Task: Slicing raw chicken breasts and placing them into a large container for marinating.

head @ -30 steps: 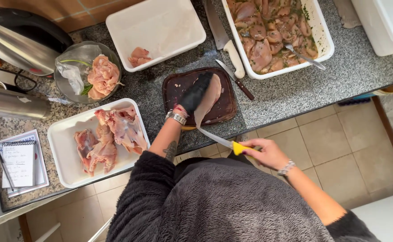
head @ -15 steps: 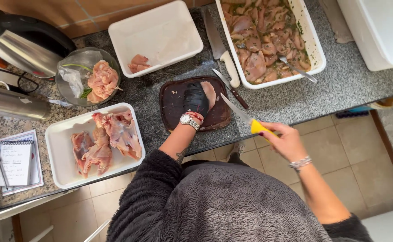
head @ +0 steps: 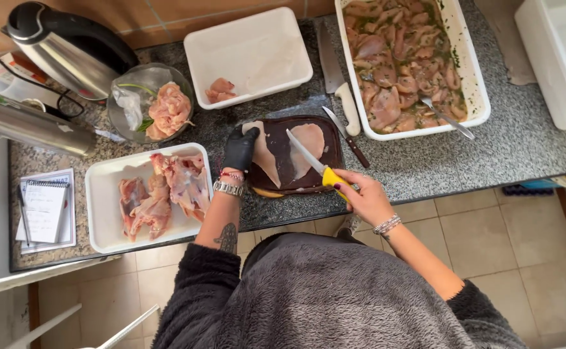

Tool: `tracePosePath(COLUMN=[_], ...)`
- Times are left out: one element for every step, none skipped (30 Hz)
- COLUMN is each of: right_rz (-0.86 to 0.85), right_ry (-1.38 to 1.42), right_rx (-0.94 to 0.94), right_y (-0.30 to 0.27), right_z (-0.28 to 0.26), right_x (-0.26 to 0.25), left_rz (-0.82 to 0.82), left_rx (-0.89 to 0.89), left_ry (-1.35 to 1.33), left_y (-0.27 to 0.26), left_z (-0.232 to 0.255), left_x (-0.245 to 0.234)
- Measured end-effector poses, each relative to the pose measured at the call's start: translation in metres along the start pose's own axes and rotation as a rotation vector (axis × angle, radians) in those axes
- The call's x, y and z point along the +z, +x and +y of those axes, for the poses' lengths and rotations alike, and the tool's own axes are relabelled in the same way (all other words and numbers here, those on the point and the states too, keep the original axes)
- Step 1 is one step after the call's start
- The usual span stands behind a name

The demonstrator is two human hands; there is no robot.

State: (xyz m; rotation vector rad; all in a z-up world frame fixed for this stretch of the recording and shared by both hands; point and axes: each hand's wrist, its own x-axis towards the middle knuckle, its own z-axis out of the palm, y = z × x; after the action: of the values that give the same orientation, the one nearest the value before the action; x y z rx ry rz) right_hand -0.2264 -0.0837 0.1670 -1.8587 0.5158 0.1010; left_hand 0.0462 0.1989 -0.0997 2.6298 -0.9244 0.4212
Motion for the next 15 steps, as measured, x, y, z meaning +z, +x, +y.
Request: tracePosePath(right_rz=[-0.022,-0.043,-0.04,-0.059,-0.072,-0.062,-0.072,-0.083,-0.072,-0.081,-0.091,-0.082,-0.083,-0.085,-0.07], right_ry=[0.006,0.011,0.01,-0.01,-0.028,-0.027,-0.034,-0.041,-0.04,-0.066,-0.091,-0.089,-0.086,-0.083,-0.084], right_rx=[-0.002,-0.003,-0.008,-0.044,-0.076,-0.075,-0.095,-0.115,-0.112,-0.094,-0.075,-0.071,-0.073,-0.075,-0.076], right_y=[0.001,0.003,0.004,0.006,0.007,0.005,0.003,0.001,-0.002,-0.005,-0.009,-0.011,-0.012,-0.012,-0.012], right_z=[0.001,0.003,0.008,0.014,0.021,0.022,0.025,0.027,0.024,0.021,0.019,0.024,0.029,0.034,0.039], right_x=[0.001,0.001,0.001,-0.001,-0.002,-0.006,-0.01,-0.015,-0.022,-0.03,-0.037,-0.043,-0.05,-0.057,-0.065], left_rz=[-0.11,-0.213,-0.21,-0.138,-0.073,-0.077,-0.044,-0.011,-0.018,0.008,0.034,0.026,-0.032,-0.094,-0.101], left_rx=[-0.395,-0.789,-0.784,-0.747,-0.704,-0.695,-0.641,-0.585,-0.576,-0.477,-0.378,-0.372,-0.401,-0.431,-0.418], left_ry=[-0.4,-0.801,-0.803,-0.783,-0.763,-0.767,-0.914,-1.06,-1.064,-1.155,-1.243,-1.247,-1.371,-1.494,-1.5], left_y=[0.015,0.052,0.058,0.064,0.071,0.084,0.096,0.107,0.119,0.131,0.142,0.15,0.161,0.172,0.184], left_z=[0.035,0.076,0.086,0.096,0.109,0.134,0.16,0.186,0.202,0.217,0.233,0.247,0.262,0.276,0.293], left_x=[-0.054,-0.116,-0.12,-0.123,-0.125,-0.159,-0.193,-0.226,-0.214,-0.201,-0.189,-0.181,-0.173,-0.166,-0.165])
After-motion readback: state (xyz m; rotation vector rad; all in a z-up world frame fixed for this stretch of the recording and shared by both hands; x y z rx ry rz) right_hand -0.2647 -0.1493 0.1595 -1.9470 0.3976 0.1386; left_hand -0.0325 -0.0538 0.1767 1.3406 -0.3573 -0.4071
